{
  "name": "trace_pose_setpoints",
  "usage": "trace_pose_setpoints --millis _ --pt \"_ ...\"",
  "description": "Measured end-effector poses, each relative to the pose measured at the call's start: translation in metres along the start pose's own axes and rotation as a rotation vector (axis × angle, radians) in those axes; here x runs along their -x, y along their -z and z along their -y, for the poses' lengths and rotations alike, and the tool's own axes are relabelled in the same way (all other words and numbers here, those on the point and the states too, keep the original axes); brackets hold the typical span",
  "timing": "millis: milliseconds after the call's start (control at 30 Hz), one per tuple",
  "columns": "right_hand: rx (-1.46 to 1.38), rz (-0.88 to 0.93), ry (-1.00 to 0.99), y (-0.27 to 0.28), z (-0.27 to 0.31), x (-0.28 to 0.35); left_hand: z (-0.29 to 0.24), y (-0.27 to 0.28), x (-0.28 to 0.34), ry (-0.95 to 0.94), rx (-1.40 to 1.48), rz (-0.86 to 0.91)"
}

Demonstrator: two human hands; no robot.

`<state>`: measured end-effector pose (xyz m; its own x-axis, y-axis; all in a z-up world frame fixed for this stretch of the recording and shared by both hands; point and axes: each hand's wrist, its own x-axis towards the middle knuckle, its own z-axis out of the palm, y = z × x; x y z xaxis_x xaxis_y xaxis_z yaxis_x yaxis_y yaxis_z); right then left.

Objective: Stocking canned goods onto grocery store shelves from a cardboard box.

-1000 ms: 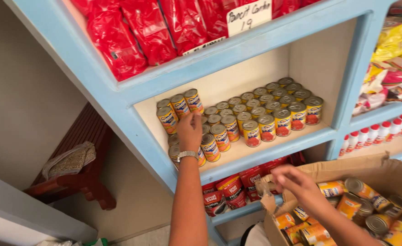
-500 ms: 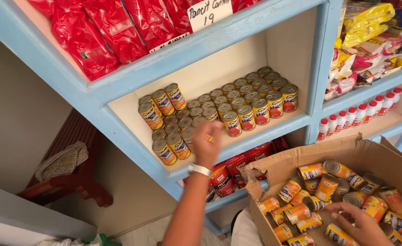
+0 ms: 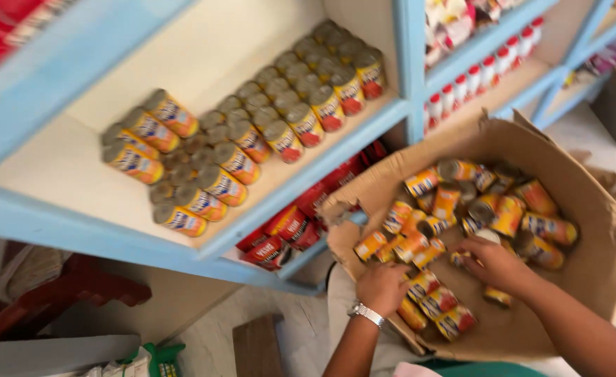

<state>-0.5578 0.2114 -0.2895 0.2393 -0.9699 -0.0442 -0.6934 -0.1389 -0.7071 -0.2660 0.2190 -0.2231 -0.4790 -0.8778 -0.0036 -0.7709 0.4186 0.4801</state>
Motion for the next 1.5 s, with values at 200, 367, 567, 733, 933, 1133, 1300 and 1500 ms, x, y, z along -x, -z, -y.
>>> trace_pose_setpoints --millis 200,367,567,733,933,1133,1300,1500 --pt "0.125 0.188 0.035 -0.017 0.005 0.0 0.005 -0.012 0.006 -0.012 -0.145 0.093" --pt "0.182 0.45 -0.157 -0.024 0.013 0.008 0.0 -0.01 0.001 -0.008 -0.18 0.13" --pt "0.334 0.668 -0.227 -0.068 -0.026 0.025 -0.002 -0.02 -0.004 -0.013 -0.19 0.186" --pt "0.475 0.756 -0.232 -0.074 -0.02 0.03 -0.007 -0.016 -0.004 0.004 -0.233 0.246" --pt "0.36 0.648 -0.295 -0.103 -0.051 0.031 -0.001 -0.022 0.0 0.031 -0.243 0.258" --pt "-0.065 0.45 -0.332 -0.111 -0.058 0.029 0.016 -0.055 -0.001 0.073 -0.351 0.407" --pt "-0.048 0.491 -0.331 -0.103 -0.038 0.03 0.0 -0.068 -0.018 0.134 -0.469 0.675" --pt "-0.17 0.326 -0.151 -0.108 -0.048 0.037 -0.036 -0.098 -0.033 0.057 -0.377 0.752"
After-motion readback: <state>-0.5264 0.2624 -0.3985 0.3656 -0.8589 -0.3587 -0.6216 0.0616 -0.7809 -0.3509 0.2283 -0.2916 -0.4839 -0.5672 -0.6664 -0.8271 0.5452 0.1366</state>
